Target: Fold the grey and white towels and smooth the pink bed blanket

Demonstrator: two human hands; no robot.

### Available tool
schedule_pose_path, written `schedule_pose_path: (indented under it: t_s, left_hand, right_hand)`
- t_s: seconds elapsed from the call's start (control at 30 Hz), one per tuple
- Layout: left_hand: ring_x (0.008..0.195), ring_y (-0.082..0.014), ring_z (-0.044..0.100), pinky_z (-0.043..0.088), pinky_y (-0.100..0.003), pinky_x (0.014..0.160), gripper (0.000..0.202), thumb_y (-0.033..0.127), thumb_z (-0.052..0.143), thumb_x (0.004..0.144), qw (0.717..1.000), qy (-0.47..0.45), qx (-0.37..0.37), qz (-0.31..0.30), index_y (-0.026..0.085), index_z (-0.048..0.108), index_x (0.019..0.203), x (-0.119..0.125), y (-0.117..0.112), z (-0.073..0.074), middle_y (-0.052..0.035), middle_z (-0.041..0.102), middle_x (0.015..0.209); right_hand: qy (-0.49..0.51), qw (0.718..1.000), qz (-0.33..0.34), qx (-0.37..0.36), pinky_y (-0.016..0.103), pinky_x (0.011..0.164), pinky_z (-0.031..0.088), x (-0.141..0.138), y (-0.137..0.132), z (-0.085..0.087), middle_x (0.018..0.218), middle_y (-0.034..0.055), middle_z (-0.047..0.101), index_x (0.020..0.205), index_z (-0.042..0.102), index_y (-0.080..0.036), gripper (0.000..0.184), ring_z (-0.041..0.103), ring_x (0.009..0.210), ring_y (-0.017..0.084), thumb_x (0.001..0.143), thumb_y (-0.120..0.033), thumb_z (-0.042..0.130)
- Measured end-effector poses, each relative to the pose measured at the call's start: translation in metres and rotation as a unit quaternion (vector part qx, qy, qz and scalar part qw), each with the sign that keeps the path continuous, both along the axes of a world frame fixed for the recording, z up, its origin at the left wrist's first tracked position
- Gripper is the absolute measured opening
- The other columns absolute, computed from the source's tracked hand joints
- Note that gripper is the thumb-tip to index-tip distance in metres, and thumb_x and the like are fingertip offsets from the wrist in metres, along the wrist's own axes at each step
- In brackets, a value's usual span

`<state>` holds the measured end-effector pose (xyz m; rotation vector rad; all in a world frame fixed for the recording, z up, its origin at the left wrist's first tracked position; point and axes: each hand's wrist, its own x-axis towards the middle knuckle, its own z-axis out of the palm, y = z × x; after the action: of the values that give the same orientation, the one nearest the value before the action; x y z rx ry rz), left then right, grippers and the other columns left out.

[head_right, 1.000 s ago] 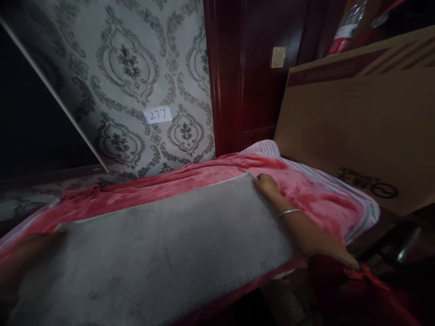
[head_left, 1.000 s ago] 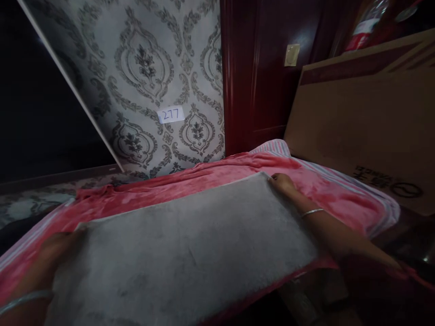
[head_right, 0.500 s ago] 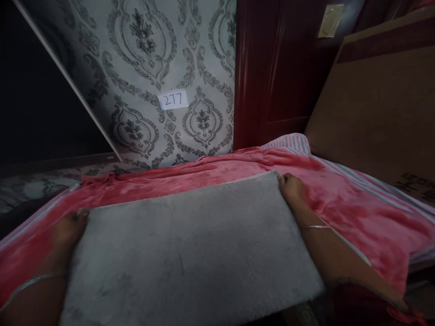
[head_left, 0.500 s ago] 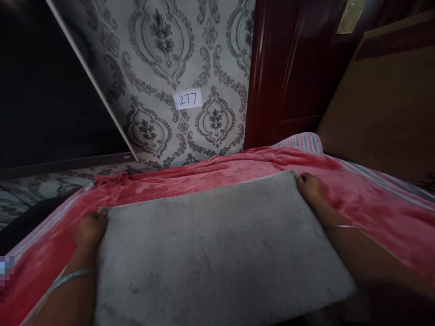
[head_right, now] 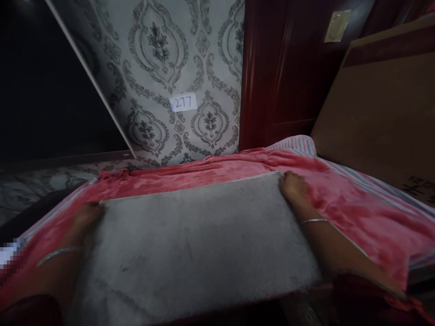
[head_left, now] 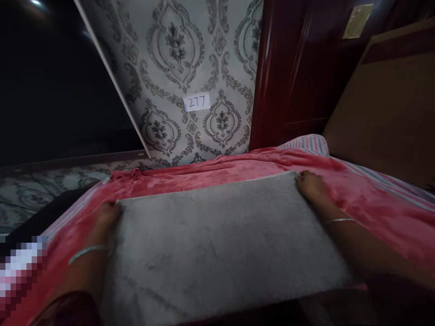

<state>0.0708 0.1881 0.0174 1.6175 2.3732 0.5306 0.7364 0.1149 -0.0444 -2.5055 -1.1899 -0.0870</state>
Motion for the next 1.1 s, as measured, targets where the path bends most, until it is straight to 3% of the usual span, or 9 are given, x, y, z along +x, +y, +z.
schedule_pose_path:
  t_s: [0.1, 0.23, 0.33, 0.4, 0.6, 0.77, 0.87, 0.97, 1.1]
  left_hand:
    - [0.139, -0.0382, 0.044, 0.040, -0.047, 0.110, 0.064, 0.038, 0.042, 0.097, 0.988, 0.131, 0.072, -0.042, -0.006, 0.042, 0.143, 0.025, -0.009, -0.001, -0.0337, 0.047, 0.146]
    - [0.151, -0.0286, 0.030, 0.026, -0.050, 0.122, 0.058, 0.041, 0.043, 0.096, 0.940, 0.233, 0.062, -0.240, 0.018, 0.045, 0.150, 0.076, -0.025, -0.034, -0.0139, 0.039, 0.160]
    - [0.151, -0.0279, 0.030, 0.026, -0.054, 0.121, 0.058, 0.044, 0.036, 0.099, 0.930, 0.235, 0.039, -0.279, 0.022, 0.041, 0.153, 0.096, -0.033, -0.061, -0.0123, 0.037, 0.161]
    - [0.151, -0.0273, 0.030, 0.025, -0.053, 0.121, 0.060, 0.047, 0.033, 0.100, 0.933, 0.229, 0.035, -0.276, 0.022, 0.040, 0.154, 0.099, -0.035, -0.068, -0.0126, 0.035, 0.162]
    - [0.152, -0.0254, 0.029, 0.021, -0.052, 0.123, 0.061, 0.054, 0.034, 0.099, 0.932, 0.207, 0.012, -0.298, 0.030, 0.037, 0.155, 0.072, -0.040, -0.053, -0.0093, 0.036, 0.162]
    - [0.152, -0.0306, 0.026, 0.025, -0.059, 0.120, 0.060, 0.049, 0.029, 0.101, 0.953, 0.240, 0.002, -0.185, 0.026, 0.036, 0.156, 0.004, -0.051, -0.058, -0.0099, 0.030, 0.164]
    - [0.152, -0.0300, 0.026, 0.030, -0.054, 0.119, 0.061, 0.044, 0.027, 0.101, 0.960, 0.232, -0.001, -0.158, 0.022, 0.032, 0.157, -0.022, -0.057, -0.063, -0.0107, 0.026, 0.166]
    - [0.153, -0.0303, 0.024, 0.028, -0.050, 0.121, 0.061, 0.040, 0.026, 0.101, 0.960, 0.237, -0.014, -0.149, 0.016, 0.031, 0.158, -0.021, -0.061, -0.060, -0.0135, 0.024, 0.166]
    - [0.149, -0.0334, 0.032, 0.031, -0.052, 0.118, 0.062, 0.040, 0.029, 0.101, 0.961, 0.242, -0.046, -0.124, 0.012, 0.035, 0.155, -0.004, -0.072, -0.051, -0.0194, 0.030, 0.163]
  right_hand:
    - [-0.103, 0.986, 0.125, 0.038, 0.058, 0.106, 0.039, -0.042, -0.001, 0.003, 0.149, 0.0206, 0.048, 0.148, 0.048, -0.016, 0.055, 0.040, 0.138, 0.039, 0.098, -0.040, 0.045]
    - [-0.134, 0.941, 0.310, -0.008, 0.062, 0.115, 0.027, -0.109, -0.008, -0.013, 0.162, 0.0092, 0.034, 0.155, 0.040, -0.029, 0.059, 0.027, 0.148, 0.037, 0.101, -0.053, 0.032]
    - [-0.111, 0.932, 0.340, -0.061, 0.063, 0.116, 0.024, -0.136, -0.013, -0.026, 0.164, 0.0074, 0.031, 0.157, 0.036, -0.031, 0.063, 0.026, 0.149, 0.037, 0.101, -0.057, 0.026]
    - [-0.104, 0.932, 0.340, -0.072, 0.063, 0.116, 0.024, -0.140, -0.015, -0.030, 0.164, 0.0070, 0.029, 0.158, 0.034, -0.030, 0.064, 0.026, 0.149, 0.037, 0.101, -0.057, 0.024]
    - [-0.103, 0.933, 0.336, -0.079, 0.057, 0.117, 0.027, -0.094, -0.018, -0.029, 0.163, 0.0067, 0.032, 0.157, 0.037, -0.028, 0.064, 0.029, 0.149, 0.032, 0.100, -0.055, 0.023]
    - [-0.060, 0.965, 0.225, -0.118, 0.061, 0.117, 0.025, -0.008, -0.045, -0.037, 0.166, 0.0066, 0.026, 0.159, 0.033, -0.027, 0.067, 0.023, 0.151, 0.034, 0.099, -0.055, 0.019]
    - [-0.035, 0.977, 0.172, -0.119, 0.057, 0.115, 0.029, 0.023, -0.065, -0.041, 0.164, 0.0153, 0.026, 0.161, 0.028, -0.020, 0.069, 0.023, 0.151, 0.032, 0.101, -0.052, 0.017]
    - [-0.043, 0.980, 0.168, -0.094, 0.059, 0.113, 0.030, 0.024, -0.077, -0.039, 0.158, 0.0230, 0.035, 0.160, 0.027, -0.015, 0.070, 0.028, 0.149, 0.033, 0.102, -0.051, 0.014]
    - [-0.042, 0.981, 0.171, -0.080, 0.061, 0.109, 0.033, 0.017, -0.080, -0.035, 0.155, 0.0241, 0.038, 0.159, 0.030, -0.015, 0.072, 0.035, 0.143, 0.038, 0.102, -0.054, 0.011]
